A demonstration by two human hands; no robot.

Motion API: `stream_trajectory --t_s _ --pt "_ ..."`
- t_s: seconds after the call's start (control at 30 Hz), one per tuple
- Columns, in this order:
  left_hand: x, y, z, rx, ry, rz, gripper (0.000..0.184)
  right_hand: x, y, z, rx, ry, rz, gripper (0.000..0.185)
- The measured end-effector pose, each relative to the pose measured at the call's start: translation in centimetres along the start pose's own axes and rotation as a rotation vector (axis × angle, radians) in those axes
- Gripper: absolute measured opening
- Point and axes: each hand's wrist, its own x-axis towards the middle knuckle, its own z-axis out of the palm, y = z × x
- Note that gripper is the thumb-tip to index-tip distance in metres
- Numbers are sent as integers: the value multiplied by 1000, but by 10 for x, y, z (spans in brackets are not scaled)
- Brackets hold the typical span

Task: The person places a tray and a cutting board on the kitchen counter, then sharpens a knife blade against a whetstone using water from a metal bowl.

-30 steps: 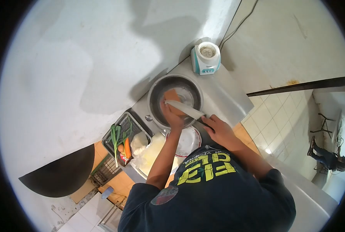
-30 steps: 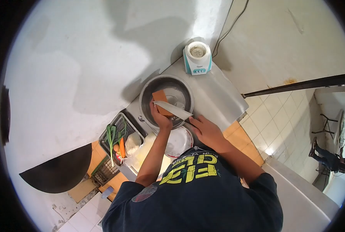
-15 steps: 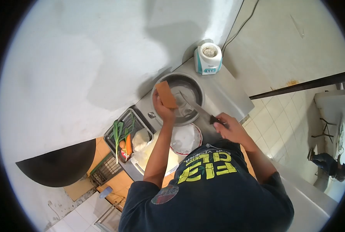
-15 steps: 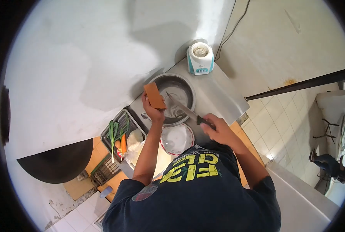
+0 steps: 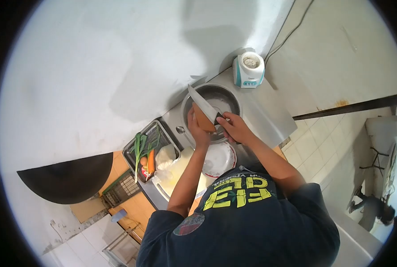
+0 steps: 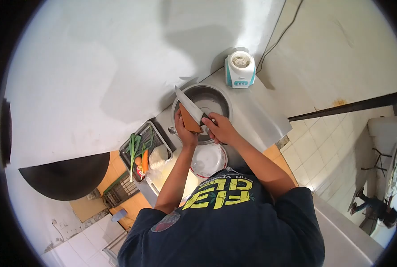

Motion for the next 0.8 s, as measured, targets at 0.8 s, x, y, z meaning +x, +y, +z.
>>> stream_trajectory --t_s 0.8 --pt "24 10 -25 -304 110 -164 36 -59 13 -43 -837 337 -388 37"
